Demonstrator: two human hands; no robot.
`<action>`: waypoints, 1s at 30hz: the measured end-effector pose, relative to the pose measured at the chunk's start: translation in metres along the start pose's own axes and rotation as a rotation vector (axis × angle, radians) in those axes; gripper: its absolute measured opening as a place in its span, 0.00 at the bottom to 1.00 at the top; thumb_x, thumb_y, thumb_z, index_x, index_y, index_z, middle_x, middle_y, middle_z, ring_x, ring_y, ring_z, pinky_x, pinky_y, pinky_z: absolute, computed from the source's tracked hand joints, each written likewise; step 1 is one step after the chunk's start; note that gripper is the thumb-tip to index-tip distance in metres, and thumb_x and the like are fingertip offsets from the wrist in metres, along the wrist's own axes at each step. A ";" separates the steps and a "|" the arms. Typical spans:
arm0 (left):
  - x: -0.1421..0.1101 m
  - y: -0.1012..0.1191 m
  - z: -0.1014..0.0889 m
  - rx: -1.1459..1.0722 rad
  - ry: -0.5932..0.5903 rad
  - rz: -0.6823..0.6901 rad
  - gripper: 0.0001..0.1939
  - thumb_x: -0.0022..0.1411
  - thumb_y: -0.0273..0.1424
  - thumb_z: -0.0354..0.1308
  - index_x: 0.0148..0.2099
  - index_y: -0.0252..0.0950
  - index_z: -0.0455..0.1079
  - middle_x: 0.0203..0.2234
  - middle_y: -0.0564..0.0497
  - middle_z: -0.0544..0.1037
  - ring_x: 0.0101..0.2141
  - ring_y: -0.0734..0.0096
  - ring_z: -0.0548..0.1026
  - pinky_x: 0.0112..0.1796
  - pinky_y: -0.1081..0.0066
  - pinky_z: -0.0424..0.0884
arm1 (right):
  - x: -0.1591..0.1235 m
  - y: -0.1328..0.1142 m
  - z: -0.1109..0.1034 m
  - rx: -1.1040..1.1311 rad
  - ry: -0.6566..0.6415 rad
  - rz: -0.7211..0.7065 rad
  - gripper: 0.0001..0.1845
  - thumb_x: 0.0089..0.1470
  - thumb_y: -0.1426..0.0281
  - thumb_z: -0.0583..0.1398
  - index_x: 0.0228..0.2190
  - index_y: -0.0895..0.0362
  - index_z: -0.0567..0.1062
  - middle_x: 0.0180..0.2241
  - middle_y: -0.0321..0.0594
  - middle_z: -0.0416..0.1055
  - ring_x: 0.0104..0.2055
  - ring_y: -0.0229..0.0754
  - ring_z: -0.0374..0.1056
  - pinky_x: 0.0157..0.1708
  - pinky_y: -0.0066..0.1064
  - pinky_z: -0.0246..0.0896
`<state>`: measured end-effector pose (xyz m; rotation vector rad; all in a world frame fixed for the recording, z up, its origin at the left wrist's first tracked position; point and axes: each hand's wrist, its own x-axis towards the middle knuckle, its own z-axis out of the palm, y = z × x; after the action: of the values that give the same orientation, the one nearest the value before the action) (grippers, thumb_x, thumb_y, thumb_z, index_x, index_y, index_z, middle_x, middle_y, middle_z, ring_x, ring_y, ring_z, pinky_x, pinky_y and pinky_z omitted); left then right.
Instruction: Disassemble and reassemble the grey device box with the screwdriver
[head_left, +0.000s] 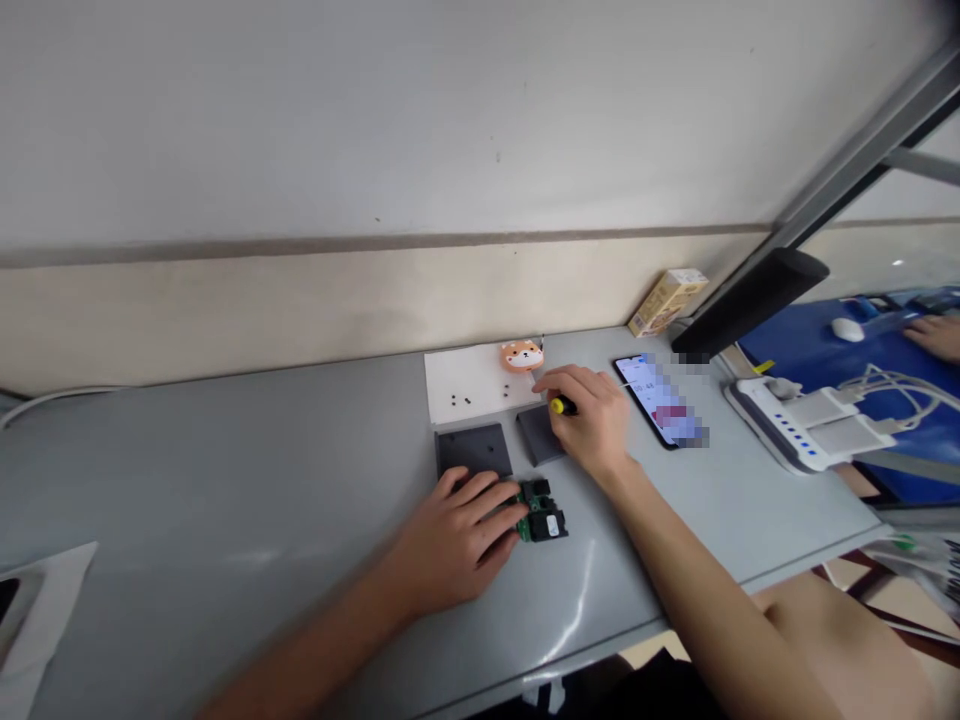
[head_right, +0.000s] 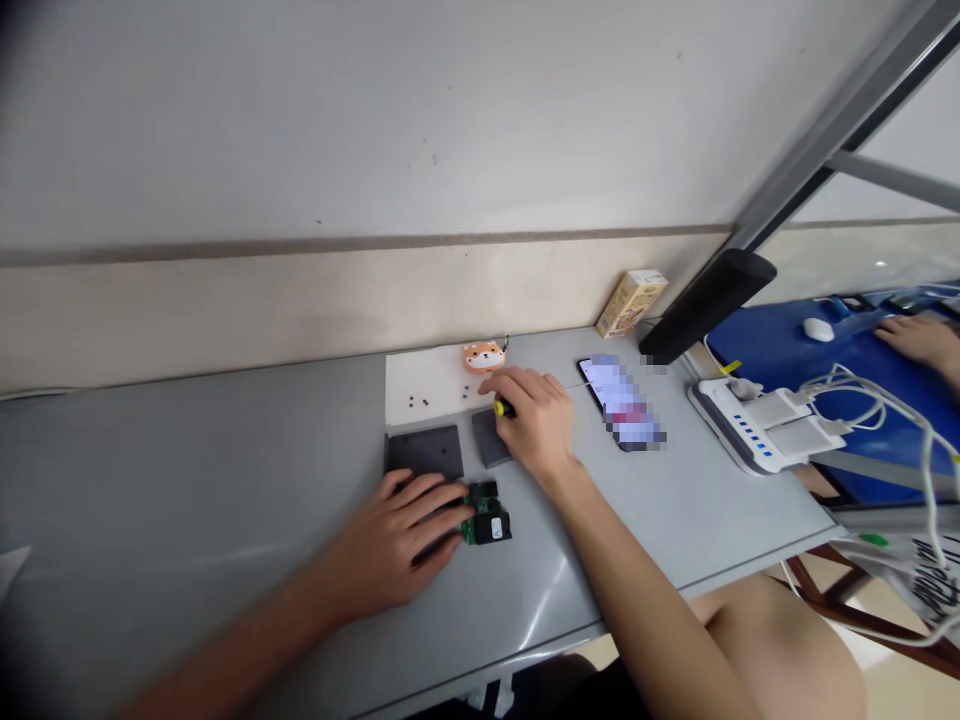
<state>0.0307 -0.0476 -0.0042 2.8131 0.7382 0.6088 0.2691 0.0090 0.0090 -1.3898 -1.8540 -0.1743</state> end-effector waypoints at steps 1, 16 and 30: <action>0.000 0.000 0.000 -0.004 -0.010 -0.006 0.11 0.73 0.32 0.55 0.53 0.42 0.74 0.53 0.50 0.80 0.51 0.60 0.74 0.52 0.57 0.60 | 0.000 0.000 -0.001 0.011 0.010 0.011 0.21 0.51 0.86 0.57 0.38 0.51 0.79 0.40 0.32 0.81 0.37 0.40 0.73 0.40 0.35 0.57; -0.001 -0.001 -0.001 -0.053 -0.002 0.045 0.15 0.73 0.28 0.52 0.57 0.43 0.73 0.53 0.50 0.79 0.58 0.62 0.72 0.57 0.56 0.58 | -0.004 0.007 0.007 0.025 -0.023 0.049 0.12 0.59 0.79 0.57 0.35 0.52 0.78 0.36 0.36 0.78 0.33 0.42 0.68 0.38 0.35 0.58; -0.008 -0.073 -0.018 0.044 0.296 -0.364 0.09 0.71 0.29 0.53 0.47 0.41 0.75 0.33 0.52 0.80 0.34 0.67 0.77 0.40 0.65 0.72 | -0.003 0.004 0.000 -0.004 0.051 0.029 0.11 0.56 0.79 0.57 0.29 0.53 0.76 0.27 0.34 0.76 0.28 0.41 0.67 0.34 0.33 0.58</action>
<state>-0.0145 0.0126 -0.0098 2.5519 1.2922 0.9562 0.2730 0.0086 0.0050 -1.4013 -1.7918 -0.1970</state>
